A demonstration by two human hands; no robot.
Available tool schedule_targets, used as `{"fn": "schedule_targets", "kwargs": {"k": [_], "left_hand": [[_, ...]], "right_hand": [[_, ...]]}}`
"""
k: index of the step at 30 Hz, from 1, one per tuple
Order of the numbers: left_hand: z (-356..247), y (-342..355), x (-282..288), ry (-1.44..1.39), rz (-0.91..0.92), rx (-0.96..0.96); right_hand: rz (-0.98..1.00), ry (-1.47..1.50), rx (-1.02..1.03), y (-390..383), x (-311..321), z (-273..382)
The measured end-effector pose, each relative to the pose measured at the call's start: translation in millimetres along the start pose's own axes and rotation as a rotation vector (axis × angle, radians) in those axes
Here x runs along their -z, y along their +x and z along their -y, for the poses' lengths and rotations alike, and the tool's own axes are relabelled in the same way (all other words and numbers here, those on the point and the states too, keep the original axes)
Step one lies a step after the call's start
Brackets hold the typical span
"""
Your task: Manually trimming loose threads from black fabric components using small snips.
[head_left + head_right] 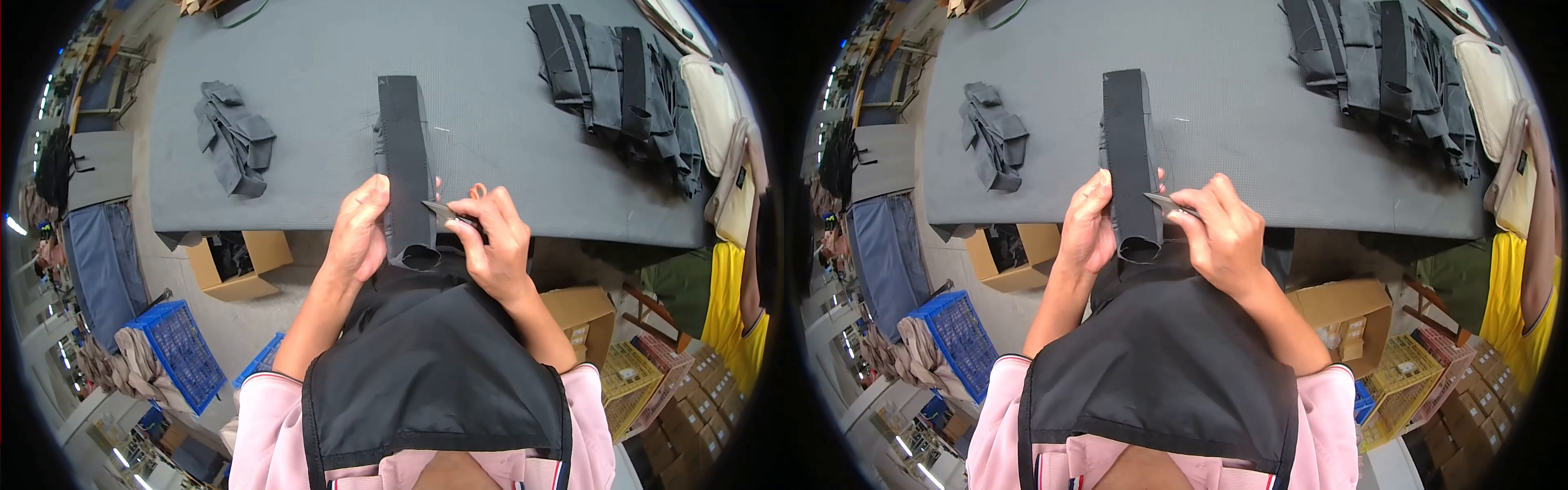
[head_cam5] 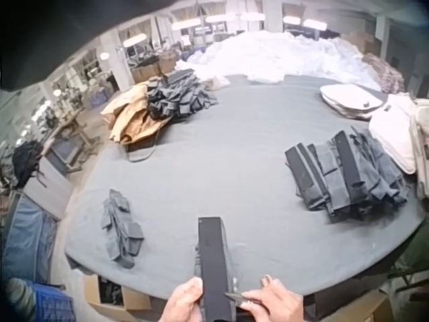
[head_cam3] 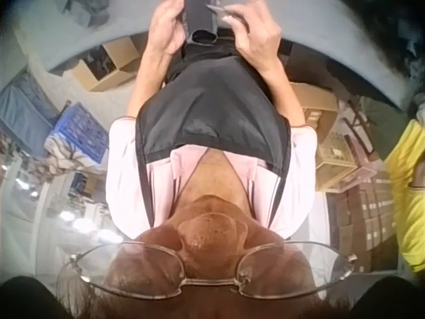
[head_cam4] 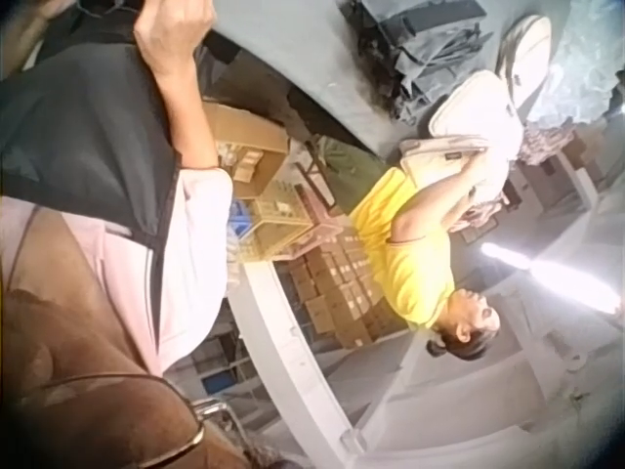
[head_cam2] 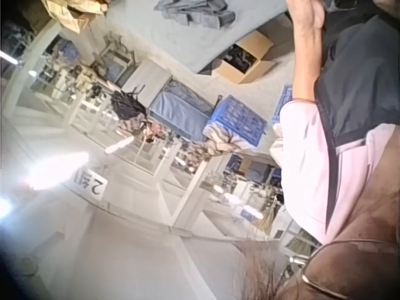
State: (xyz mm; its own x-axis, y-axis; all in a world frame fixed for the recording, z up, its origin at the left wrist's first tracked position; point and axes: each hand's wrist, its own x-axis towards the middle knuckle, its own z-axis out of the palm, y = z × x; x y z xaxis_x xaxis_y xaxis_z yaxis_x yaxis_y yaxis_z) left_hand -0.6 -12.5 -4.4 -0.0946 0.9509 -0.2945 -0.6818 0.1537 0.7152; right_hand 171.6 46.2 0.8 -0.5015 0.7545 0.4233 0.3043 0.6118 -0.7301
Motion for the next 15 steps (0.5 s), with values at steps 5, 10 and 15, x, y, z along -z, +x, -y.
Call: {"fn": "schedule_targets", "kwargs": {"k": [5, 10, 15], "left_hand": [[-3, -1, 1, -0.060, -0.007, 0.020], [1, -5, -12, 0.244, -0.173, -0.002], [3, -6, -25, 0.818, -0.241, -0.294]], "right_hand": [[-0.009, 0.423, -0.513, 0, 0, 0], [0.055, 0.636, -0.759, 11, -21, -5], [0.052, 0.495, -0.650, 17, -24, -6]]}}
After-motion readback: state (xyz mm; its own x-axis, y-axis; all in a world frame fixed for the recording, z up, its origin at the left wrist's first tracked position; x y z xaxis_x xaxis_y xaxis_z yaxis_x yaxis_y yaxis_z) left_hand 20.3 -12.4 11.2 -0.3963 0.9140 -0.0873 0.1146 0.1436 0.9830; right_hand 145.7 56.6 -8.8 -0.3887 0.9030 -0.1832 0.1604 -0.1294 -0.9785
